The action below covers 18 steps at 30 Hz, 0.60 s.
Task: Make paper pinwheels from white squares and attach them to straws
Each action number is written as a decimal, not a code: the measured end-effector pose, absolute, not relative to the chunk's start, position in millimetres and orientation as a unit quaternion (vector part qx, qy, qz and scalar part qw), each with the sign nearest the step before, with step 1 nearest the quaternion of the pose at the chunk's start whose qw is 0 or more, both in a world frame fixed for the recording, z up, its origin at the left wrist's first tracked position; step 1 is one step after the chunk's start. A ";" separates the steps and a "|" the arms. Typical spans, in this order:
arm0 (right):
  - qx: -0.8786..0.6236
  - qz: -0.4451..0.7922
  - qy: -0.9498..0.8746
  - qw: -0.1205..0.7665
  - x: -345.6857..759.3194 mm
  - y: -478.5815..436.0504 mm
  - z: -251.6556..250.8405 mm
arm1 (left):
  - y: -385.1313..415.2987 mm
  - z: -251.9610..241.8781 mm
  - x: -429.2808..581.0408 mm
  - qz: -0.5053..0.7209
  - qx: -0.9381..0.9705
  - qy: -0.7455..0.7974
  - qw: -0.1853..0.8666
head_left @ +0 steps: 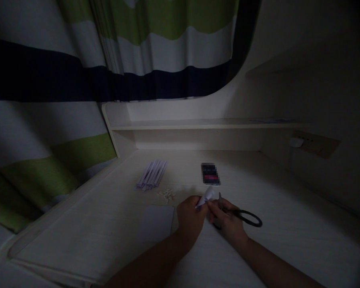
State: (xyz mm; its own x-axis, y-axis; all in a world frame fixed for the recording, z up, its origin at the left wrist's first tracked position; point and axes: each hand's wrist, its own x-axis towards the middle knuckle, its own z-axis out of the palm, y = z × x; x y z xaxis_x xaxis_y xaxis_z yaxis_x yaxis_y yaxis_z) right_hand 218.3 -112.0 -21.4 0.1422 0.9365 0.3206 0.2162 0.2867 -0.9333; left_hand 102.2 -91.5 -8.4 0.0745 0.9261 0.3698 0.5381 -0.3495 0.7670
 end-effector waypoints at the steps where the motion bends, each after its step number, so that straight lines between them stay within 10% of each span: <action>1: -0.502 0.337 -0.552 0.574 216.9 -112.0 -21.2 | -91.7 -8.8 102.6 0.439 0.699 0.521 0.219; 8: -0.462 0.437 -0.432 0.639 211.3 -110.9 -24.8 | -91.5 -12.0 104.2 0.447 0.736 0.488 0.143; 18: -0.459 0.181 -0.713 0.497 238.0 -104.7 -28.2 | -90.6 -13.2 103.5 0.402 0.734 0.524 0.159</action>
